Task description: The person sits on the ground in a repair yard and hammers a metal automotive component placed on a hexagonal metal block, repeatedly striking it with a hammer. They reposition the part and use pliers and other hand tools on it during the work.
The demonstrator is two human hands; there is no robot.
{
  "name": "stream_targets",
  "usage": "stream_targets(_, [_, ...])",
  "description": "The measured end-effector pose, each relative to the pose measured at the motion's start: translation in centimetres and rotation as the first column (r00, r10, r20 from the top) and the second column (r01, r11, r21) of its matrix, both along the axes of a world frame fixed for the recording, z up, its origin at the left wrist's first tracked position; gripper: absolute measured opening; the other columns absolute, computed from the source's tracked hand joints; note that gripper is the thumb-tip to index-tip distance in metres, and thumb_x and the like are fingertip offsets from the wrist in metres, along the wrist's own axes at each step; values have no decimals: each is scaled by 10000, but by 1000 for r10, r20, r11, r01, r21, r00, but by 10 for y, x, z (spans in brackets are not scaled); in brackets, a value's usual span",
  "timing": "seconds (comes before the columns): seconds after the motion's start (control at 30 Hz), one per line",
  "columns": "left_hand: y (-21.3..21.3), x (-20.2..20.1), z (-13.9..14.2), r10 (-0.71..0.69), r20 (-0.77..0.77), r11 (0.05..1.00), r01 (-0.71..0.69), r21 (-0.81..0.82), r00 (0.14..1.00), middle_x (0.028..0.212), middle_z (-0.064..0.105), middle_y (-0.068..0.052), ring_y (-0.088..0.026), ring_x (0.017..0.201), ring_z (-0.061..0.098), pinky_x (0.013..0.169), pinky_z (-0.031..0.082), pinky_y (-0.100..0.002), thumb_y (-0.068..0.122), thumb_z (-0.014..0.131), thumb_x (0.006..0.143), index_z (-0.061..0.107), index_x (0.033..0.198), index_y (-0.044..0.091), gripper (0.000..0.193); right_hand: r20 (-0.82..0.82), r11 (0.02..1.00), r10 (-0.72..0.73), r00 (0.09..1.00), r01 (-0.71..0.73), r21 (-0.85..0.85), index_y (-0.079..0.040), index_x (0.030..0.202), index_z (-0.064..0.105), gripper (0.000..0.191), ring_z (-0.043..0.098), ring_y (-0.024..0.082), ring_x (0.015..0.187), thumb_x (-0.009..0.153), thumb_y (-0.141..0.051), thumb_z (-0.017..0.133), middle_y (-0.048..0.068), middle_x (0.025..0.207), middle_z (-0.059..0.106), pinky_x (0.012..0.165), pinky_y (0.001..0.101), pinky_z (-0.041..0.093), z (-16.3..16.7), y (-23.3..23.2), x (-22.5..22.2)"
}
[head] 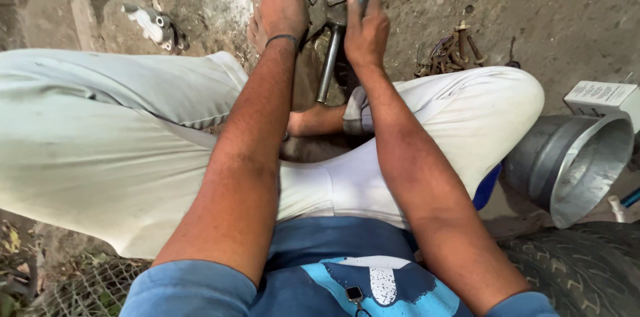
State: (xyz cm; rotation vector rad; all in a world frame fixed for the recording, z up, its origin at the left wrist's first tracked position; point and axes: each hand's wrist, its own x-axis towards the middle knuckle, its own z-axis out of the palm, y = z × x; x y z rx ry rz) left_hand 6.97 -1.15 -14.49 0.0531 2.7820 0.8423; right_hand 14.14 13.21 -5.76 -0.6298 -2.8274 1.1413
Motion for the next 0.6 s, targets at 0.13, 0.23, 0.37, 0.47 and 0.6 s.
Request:
stream_targets(0.13, [-1,1,2,-2,49,1000,3,-21,999,920,719,-231,-421,899,698,797,544,-511,107,647,863,743,998,122,166,99,992,76,992,-85,95,29,1209,610,506,697,460,740,1024,-435,528,241,809,700,673,563,520,4,-14,11])
stream_targets(0.23, [-2,-2,3,-16,95,1000,18,-20,995,937,721,-229,-421,922,697,821,542,-511,83,626,880,741,983,117,157,403,925,140,904,-265,274,-55,1016,723,438,674,466,830,955,-474,609,236,907,702,723,570,525,8,-18,13])
stream_targets(0.37, [-3,-3,0,-27,83,1000,28,-11,996,917,723,-236,-426,919,700,827,547,-519,60,617,869,726,971,92,153,106,972,97,990,-117,206,-24,1051,672,483,698,461,826,1016,-492,557,242,882,717,740,572,528,9,-10,5])
stream_targets(0.47, [-6,2,-2,7,-36,1000,-6,30,999,909,723,-235,-446,903,689,794,542,-532,67,641,833,735,933,93,140,-25,999,29,999,-29,-25,-33,1080,620,489,730,411,783,1011,-503,506,213,832,715,734,536,551,6,-10,8])
stream_targets(0.6, [-7,1,0,-5,6,1000,5,3,1000,911,717,-244,-453,895,687,779,543,-535,46,627,823,719,948,75,158,303,904,224,926,-314,291,-47,1000,677,455,652,474,749,1035,-484,553,254,838,678,681,579,498,0,-18,21])
